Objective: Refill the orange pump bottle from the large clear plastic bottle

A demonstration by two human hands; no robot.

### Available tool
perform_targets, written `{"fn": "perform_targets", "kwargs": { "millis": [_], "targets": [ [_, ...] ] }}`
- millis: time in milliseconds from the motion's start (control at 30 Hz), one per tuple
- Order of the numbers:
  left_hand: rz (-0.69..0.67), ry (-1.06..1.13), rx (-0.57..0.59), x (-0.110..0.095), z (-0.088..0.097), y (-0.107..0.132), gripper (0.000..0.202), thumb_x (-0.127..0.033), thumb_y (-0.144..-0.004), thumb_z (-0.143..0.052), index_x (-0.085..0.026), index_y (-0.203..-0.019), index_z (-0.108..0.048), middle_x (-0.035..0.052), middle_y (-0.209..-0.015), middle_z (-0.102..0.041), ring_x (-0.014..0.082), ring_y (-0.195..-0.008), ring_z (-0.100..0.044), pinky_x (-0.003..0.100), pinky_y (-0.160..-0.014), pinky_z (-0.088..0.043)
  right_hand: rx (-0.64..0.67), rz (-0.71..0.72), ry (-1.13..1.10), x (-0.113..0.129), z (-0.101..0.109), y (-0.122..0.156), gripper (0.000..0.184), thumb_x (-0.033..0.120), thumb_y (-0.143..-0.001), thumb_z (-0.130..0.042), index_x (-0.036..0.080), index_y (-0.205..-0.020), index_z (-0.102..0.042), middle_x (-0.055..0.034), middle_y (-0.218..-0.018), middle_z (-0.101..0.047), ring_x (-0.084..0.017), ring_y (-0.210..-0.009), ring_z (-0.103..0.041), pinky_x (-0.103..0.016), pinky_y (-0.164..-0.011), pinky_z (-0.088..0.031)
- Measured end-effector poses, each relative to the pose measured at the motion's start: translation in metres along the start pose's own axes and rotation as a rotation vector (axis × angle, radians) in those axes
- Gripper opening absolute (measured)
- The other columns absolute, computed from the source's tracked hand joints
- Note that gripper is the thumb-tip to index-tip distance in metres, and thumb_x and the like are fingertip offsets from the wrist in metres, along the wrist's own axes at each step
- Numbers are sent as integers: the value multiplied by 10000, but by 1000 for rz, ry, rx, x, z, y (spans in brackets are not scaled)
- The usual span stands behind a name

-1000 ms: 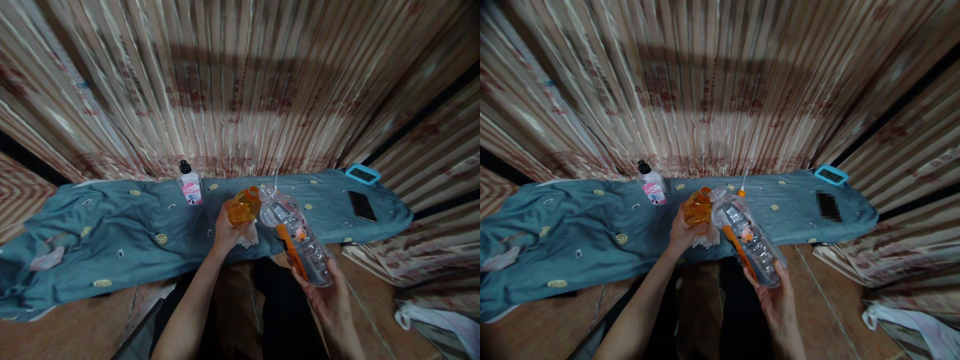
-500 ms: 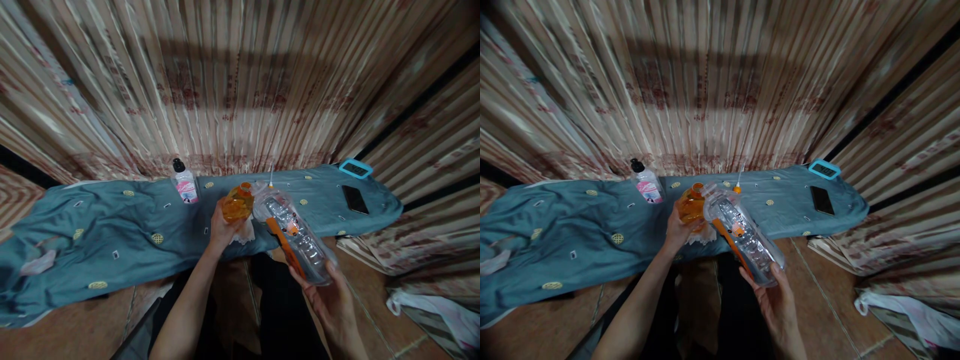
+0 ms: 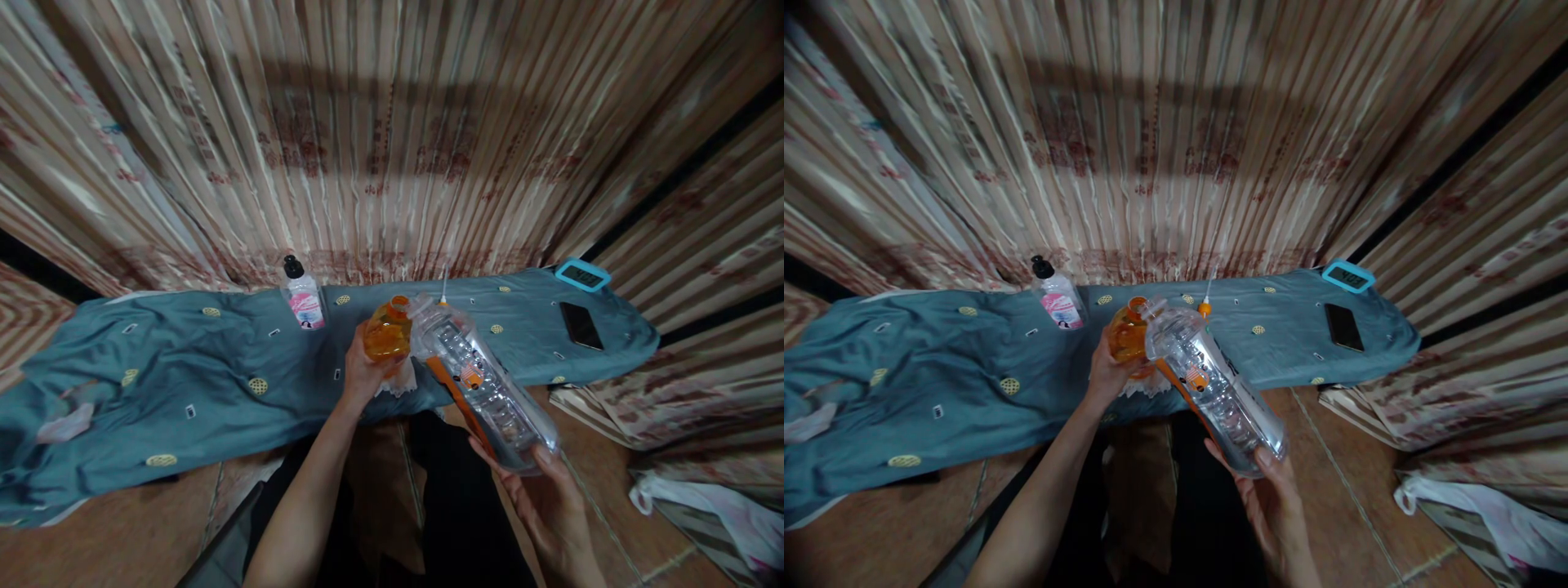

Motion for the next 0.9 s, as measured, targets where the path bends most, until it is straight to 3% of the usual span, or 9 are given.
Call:
{"fn": "perform_targets", "kwargs": {
  "millis": [167,267,333,367,433,533,767,833,900],
  "targets": [
    [-1,0,-1,0,-1,0,748,-335,-585,-958,-232,-1233,-599,54,-1152,-781,280,-1067,-768,429,-970,-617,-23,20,100,-4,8,1,1110,303,-333,-1019,308,-1387,-673,-12,-1219,-766,-326,-1102,-696,-511,-1344,8],
    [-22,29,16,0,0,0,738,-375,-603,-944,-230,-1237,-596,58,-1163,-777,275,-1071,-765,418,-964,-615,-6,112,159,-8,27,-7,957,495,-447,-1019,339,-1336,-700,6,-1309,-734,-221,-1029,-732,-376,-1283,-330],
    [-23,38,19,-2,0,-1,738,-386,-599,-940,-228,-1231,-594,58,-1157,-778,273,-1069,-764,413,-964,-612,111,171,192,-9,43,-17,770,510,-624,-962,348,-1331,-705,-4,-1357,-713,-202,-1087,-742,-276,-1099,-536],
    [-21,37,19,-3,0,-1,741,-384,-594,-940,-227,-1230,-593,57,-1151,-779,272,-1064,-765,412,-964,-611,220,150,218,-10,51,-22,703,479,-669,-948,334,-1317,-716,-30,-1352,-716,-239,-1116,-744,-311,-1025,-602],
    [-9,25,16,-5,0,-1,753,-367,-576,-945,-226,-1227,-593,54,-1137,-783,273,-1046,-768,410,-952,-615,342,138,249,-11,65,-29,611,468,-817,-853,303,-1379,-681,-80,-1423,-670,-319,-1225,-704,-435,-1023,-624],
    [10,-2,-3,-7,0,-2,754,-317,-548,-951,-223,-1209,-600,55,-1134,-785,281,-1035,-770,412,-942,-618,386,173,276,-12,70,-30,608,403,-865,-821,324,-1436,-629,-84,-1435,-659,-356,-1239,-694,-521,-981,-642],
    [38,9,0,-6,-1,-2,735,-295,-549,-950,-220,-1194,-606,47,-1124,-789,272,-1021,-773,407,-927,-620,305,198,304,-13,47,-3,726,448,-778,-892,379,-1443,-609,-51,-1363,-706,-292,-1130,-750,-403,-901,-676],
    [41,4,-3,-5,-1,-2,745,-292,-549,-955,-220,-1203,-607,51,-1124,-791,280,-1027,-775,420,-939,-621,251,157,326,-10,41,6,755,473,-793,-877,389,-1475,-562,-47,-1348,-715,-261,-1161,-737,-397,-970,-643],
    [46,-1,-3,-4,-1,-3,750,-286,-551,-957,-223,-1211,-607,56,-1125,-792,287,-1029,-777,427,-937,-627,189,117,334,-8,35,14,809,495,-776,-883,377,-1493,-528,-56,-1295,-738,-279,-1201,-715,-520,-1146,-519]
  ]
}}
Point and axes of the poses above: each hand's wrist, its own y-axis away from the middle knuckle, its own z-axis out of the back of the hand, x = y × z, the point moved 1 cm from there along -y, towards the middle knuckle
